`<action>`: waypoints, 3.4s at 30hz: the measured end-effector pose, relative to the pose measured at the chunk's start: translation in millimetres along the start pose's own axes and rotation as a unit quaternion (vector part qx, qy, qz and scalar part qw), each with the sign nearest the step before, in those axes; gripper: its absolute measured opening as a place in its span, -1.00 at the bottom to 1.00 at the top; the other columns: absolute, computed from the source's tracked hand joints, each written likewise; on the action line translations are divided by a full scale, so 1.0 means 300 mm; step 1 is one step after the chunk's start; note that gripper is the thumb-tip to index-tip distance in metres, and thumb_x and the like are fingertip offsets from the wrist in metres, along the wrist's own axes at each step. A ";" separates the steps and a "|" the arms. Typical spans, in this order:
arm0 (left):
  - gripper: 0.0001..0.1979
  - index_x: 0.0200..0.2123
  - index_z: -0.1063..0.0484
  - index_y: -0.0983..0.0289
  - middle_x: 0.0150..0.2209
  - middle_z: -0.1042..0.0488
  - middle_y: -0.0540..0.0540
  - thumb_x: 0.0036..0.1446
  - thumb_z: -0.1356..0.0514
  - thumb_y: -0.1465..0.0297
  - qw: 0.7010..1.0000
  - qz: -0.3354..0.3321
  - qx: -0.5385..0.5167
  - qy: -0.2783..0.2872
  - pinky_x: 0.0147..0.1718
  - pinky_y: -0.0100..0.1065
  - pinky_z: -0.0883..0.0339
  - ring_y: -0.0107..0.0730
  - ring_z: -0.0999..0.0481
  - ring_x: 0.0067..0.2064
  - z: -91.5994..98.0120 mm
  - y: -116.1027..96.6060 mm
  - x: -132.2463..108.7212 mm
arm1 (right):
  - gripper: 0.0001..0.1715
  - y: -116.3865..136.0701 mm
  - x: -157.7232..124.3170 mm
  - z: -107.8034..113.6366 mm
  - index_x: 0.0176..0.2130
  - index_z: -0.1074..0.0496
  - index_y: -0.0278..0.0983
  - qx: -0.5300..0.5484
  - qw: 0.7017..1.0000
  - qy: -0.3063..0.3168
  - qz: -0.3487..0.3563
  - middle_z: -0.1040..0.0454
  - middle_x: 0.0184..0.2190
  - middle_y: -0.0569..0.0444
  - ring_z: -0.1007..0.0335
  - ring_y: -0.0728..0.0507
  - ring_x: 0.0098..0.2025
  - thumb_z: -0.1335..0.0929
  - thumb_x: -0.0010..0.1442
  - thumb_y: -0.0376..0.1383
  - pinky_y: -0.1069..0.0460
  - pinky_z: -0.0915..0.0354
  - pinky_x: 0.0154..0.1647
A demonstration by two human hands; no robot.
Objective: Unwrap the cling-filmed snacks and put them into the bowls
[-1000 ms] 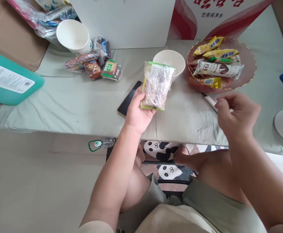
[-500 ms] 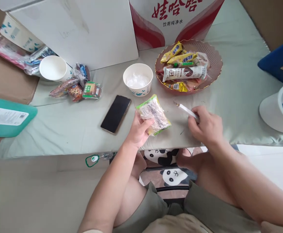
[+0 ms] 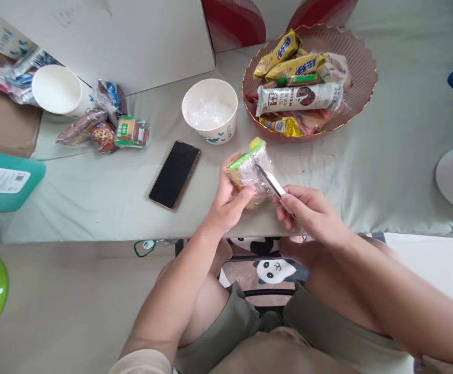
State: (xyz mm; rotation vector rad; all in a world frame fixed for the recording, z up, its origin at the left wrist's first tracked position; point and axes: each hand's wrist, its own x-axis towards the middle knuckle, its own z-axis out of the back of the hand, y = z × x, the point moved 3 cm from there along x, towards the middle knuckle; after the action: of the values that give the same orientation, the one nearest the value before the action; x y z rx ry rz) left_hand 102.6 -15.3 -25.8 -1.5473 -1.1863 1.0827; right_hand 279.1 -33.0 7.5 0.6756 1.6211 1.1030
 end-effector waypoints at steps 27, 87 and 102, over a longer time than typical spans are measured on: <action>-0.66 0.10 -0.47 0.03 -0.07 -0.61 0.00 0.27 -0.28 0.34 0.984 0.065 0.110 -0.121 0.04 0.00 -0.59 -0.09 -0.61 0.18 0.123 0.021 0.110 | -0.74 -0.055 -0.052 0.273 -0.11 -0.67 -0.09 -0.502 0.773 -0.306 0.240 -0.53 -0.29 -0.08 -0.52 -0.27 -0.29 -0.39 0.29 -0.16 -0.17 -0.44 -0.30; -0.27 0.34 -0.10 -0.01 0.03 -0.59 0.09 0.14 -0.30 0.22 0.960 0.154 0.008 0.234 -0.18 -0.19 -0.55 -0.17 -0.65 -0.11 0.019 -0.029 0.006 | -0.70 -0.037 0.088 0.099 -0.11 -0.17 -0.05 0.105 0.936 -0.268 0.202 -0.61 -0.35 0.17 -0.42 -0.06 -0.60 -0.30 0.38 0.05 0.02 -0.08 -0.64; -0.17 0.34 0.02 -0.07 -0.04 -0.52 0.12 0.16 -0.40 0.20 0.975 -0.026 0.218 0.017 -0.13 -0.14 -0.56 -0.20 -0.65 -0.14 0.049 -0.004 0.030 | -0.73 -0.010 0.049 -0.034 -0.26 -0.34 -0.18 -0.278 0.867 -0.153 0.383 -0.40 -0.34 0.07 -0.33 -0.12 -0.30 -0.46 0.18 -0.13 -0.06 -0.33 -0.29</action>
State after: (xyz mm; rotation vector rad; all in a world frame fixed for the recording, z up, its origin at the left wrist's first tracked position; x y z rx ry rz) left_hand 89.7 -4.4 -29.2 -1.1816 -0.8854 1.1842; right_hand 265.1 -25.3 -0.9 1.0638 0.6712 1.8228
